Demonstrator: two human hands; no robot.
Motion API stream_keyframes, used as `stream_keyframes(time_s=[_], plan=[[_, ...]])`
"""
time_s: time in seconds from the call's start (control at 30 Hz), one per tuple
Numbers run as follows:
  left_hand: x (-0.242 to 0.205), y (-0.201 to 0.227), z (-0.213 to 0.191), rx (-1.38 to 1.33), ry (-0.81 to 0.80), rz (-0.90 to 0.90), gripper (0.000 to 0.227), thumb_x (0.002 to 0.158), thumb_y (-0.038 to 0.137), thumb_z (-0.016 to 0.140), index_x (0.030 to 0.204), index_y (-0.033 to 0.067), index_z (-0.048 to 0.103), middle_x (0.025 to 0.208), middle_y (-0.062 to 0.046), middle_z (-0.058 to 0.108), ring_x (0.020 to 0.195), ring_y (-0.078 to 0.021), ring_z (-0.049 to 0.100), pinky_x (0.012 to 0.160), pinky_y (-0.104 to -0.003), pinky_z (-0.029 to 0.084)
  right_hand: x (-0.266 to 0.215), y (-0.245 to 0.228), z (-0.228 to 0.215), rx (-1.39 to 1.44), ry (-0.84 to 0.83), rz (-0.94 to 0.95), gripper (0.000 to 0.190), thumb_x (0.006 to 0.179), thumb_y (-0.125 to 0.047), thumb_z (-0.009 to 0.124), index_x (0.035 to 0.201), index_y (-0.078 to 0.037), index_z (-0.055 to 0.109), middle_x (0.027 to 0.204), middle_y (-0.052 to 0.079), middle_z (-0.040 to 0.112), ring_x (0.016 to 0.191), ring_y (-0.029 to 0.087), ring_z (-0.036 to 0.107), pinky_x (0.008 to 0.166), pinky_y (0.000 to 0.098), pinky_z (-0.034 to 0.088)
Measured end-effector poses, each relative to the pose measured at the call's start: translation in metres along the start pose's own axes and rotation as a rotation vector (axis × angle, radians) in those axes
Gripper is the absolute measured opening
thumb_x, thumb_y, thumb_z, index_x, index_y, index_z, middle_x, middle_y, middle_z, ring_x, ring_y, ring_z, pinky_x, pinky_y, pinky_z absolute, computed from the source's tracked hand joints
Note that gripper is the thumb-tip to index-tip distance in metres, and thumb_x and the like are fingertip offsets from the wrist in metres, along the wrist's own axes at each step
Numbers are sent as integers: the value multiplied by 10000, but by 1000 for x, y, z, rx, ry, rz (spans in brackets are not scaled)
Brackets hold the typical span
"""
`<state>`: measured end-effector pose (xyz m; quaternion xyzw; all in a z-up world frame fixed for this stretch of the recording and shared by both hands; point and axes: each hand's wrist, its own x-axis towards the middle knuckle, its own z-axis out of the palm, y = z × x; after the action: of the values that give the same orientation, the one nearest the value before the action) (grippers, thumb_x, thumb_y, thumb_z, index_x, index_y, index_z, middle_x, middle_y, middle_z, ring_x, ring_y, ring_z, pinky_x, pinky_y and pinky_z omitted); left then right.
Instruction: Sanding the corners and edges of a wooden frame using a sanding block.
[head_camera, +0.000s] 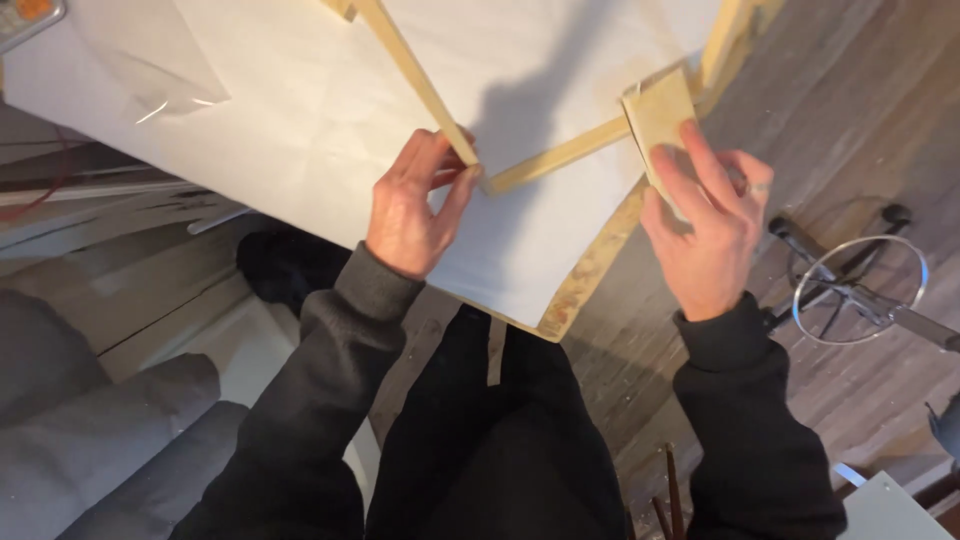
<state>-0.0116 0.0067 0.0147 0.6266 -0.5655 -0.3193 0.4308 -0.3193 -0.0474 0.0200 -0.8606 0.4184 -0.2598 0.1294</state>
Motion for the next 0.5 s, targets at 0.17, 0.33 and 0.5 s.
stream_keyframes(time_s=[0.17, 0.33, 0.5], plan=[[4, 2, -3, 6, -60, -1, 259, 1050, 31, 720, 1300, -24, 677, 1037, -142, 640, 974, -390, 800, 831, -471, 691, 2, -68, 25, 104, -11, 43, 372, 890, 8, 824, 1210, -180, 851, 1419, 58, 750, 1124, 312, 627, 1019, 411, 548], [7, 8, -8, -38, -70, -61, 309, 1012, 4, 725, 1311, -23, 650, 1077, -146, 661, 968, -319, 783, 877, -424, 696, -47, -29, -41, -16, 40, 183, 411, 867, 154, 845, 1262, 43, 817, 1452, 238, 717, 1179, 388, 573, 1063, 490, 527], [15, 13, -8, -30, -115, -150, 323, 971, 34, 724, 1284, 4, 651, 1099, -130, 708, 947, -262, 802, 900, -404, 726, -123, -18, -57, 20, 20, 462, 494, 778, 162, 817, 1265, 200, 748, 1482, 360, 688, 1235, 409, 542, 1089, 500, 495]])
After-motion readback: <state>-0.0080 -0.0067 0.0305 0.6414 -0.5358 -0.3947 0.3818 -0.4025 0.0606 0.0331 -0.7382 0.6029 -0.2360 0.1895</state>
